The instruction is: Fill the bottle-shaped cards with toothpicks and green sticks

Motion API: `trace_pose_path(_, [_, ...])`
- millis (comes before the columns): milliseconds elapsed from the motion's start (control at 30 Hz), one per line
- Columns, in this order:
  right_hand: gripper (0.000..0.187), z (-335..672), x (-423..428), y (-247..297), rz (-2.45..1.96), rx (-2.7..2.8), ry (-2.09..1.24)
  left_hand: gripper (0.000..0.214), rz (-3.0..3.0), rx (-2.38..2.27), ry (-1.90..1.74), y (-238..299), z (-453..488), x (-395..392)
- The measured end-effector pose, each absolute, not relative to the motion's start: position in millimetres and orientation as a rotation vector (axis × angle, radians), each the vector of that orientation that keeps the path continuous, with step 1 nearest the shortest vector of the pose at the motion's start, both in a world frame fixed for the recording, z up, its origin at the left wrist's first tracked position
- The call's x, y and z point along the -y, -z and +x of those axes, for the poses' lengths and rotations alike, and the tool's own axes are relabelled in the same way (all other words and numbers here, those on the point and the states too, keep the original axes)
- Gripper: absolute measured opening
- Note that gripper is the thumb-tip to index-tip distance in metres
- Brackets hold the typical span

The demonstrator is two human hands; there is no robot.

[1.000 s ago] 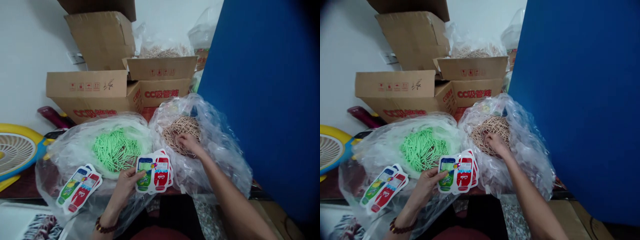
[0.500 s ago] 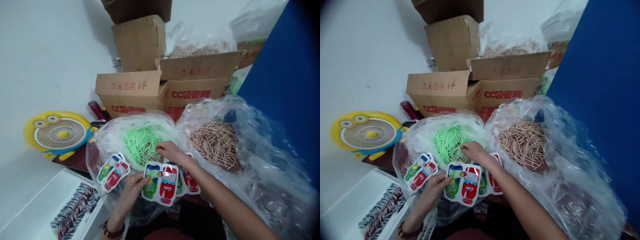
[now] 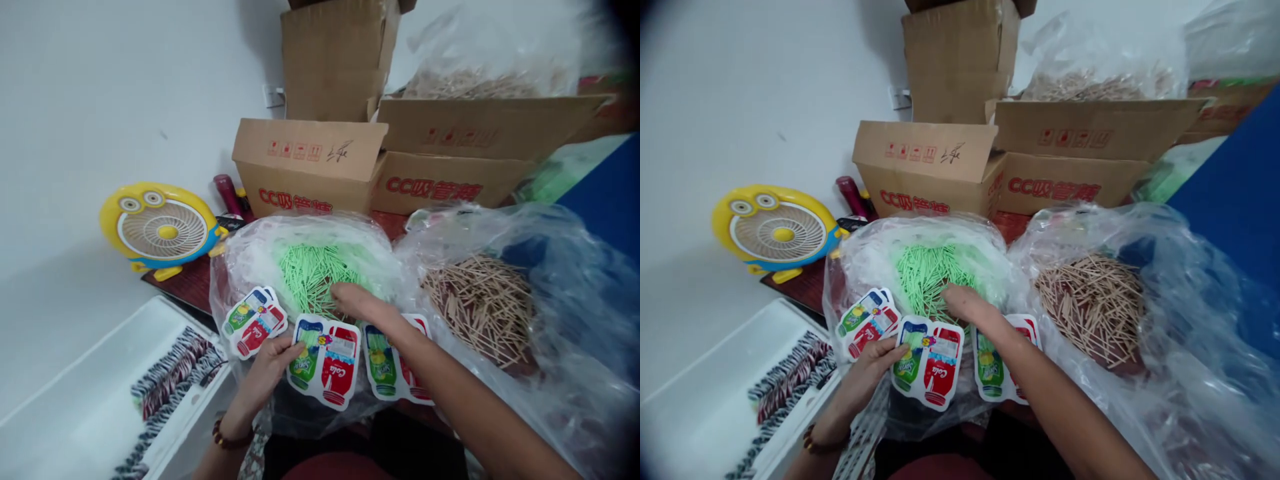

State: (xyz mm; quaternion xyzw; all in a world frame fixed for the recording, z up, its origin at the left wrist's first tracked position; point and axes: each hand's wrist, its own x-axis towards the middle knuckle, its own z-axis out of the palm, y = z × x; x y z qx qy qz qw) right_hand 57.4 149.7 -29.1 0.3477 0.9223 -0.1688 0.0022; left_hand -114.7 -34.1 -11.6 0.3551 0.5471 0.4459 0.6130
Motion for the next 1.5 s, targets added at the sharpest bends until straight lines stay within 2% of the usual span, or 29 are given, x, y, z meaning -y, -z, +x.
trace_pose_path(100, [0.048, 73.1, -143.4, 15.9, 1.25, -2.956, 0.778, 0.033, 0.828, -1.231, -1.016, 9.8, -110.4, 32.0])
trace_pose_path(167, [0.055, 83.4, -132.5, 2.6, 1.346, -2.973, 1.369, 0.031, 0.834, -1.213, -1.005, 10.0, -106.4, 30.9])
trace_pose_path(267, [0.039, 92.5, -110.8, -18.7, 1.32, -2.783, 2.189, 0.03, 0.835, -1.185, -0.987, 10.3, -98.8, 29.0])
trace_pose_path(367, [0.024, 93.7, -93.5, -32.8, 1.391, -2.691, 2.512, 0.03, 0.85, -1.171, -0.99, 9.3, -91.4, 27.6])
trace_pose_path(533, [0.023, 91.6, -82.0, -34.6, 1.643, -2.667, 2.617, 0.028, 0.888, -1.154, -0.987, 6.7, -84.0, 27.3])
trace_pose_path(900, [0.021, 92.5, -73.5, -28.0, 1.513, -2.501, 2.773, 0.027, 0.836, -1.14, -1.008, 6.3, -75.3, 26.7])
trace_pose_path(1500, [0.02, 104.4, -70.6, -16.9, 1.723, -2.518, 2.794, 0.031, 0.648, -0.982, -1.024, 11.1, -67.2, 26.3])
